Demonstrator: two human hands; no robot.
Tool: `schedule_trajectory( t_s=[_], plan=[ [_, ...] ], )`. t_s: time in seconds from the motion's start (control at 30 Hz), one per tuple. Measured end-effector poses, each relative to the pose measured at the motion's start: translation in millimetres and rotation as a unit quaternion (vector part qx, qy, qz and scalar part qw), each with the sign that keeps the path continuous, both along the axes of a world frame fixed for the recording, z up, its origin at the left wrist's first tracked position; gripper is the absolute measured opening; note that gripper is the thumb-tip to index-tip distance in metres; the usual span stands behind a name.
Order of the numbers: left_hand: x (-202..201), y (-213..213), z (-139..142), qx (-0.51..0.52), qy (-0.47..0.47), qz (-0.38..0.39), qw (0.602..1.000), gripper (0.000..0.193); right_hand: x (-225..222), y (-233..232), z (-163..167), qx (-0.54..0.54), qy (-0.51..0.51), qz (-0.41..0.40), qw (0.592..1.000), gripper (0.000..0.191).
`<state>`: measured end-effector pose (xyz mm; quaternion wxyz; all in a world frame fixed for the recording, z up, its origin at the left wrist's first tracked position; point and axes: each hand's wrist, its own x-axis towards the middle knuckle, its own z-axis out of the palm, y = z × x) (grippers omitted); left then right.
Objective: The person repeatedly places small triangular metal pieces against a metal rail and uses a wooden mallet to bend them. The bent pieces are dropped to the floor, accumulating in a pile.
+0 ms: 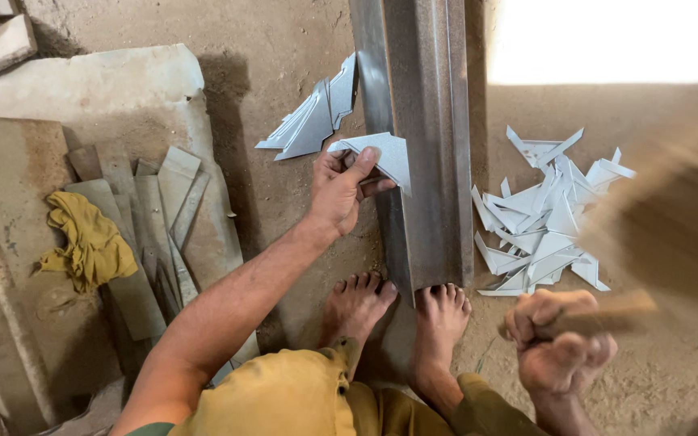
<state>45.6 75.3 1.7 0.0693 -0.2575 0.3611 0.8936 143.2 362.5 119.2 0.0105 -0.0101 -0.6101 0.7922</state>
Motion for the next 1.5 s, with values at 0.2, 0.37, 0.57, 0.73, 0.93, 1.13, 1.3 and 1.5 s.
schedule_trajectory(
  t_s=[0.2, 0.37, 0.57, 0.73, 0.93, 1.13, 1.3, 1.5],
  plan=[
    [-2.5, 0.1, 0.2, -0.006, -0.011, -0.002, 1.000, 0.014, -14.1, -13.1, -44.1, 0.327, -0.060, 0.103, 0.938, 0.031],
    [-5.3, -0.5, 1.8, 0.002, -0.032, -0.002, 0.999, 0.014, 10.1, -4.7, -48.2, 0.147, -0.039, -0.046, 0.987, 0.035],
    [-7.2, -0.2, 6.7, 0.018, -0.018, -0.011, 1.000, 0.014, 9.6, -5.6, -72.6, 0.261, -0.143, 0.112, 0.948, 0.048],
    [-10.5, -2.3, 5.8, 0.049, -0.047, -0.012, 0.998, 0.013, 5.1, -13.6, -73.5, 0.086, -0.026, -0.016, 0.996, 0.041],
    [-12.0, -3.1, 6.8, 0.069, -0.036, -0.022, 0.997, 0.020, -0.1, -19.4, -80.3, 0.161, -0.236, 0.029, 0.958, 0.045],
    [-40.5, -29.3, 12.1, -0.148, 0.088, -0.079, 0.982, 0.045, 2.5, 35.1, -28.7, 0.013, -0.219, -0.074, 0.973, 0.035],
    [-62.3, -42.3, 13.4, -0.329, 0.172, -0.248, 0.895, 0.054, 3.2, 19.9, -32.8, -0.113, 0.045, -0.024, 0.992, 0.056],
    [-56.1, -42.5, 8.3, -0.423, 0.120, -0.243, 0.864, 0.055, 13.5, -9.0, -93.3, 0.104, -0.169, 0.058, 0.979, 0.048]
  ],
)
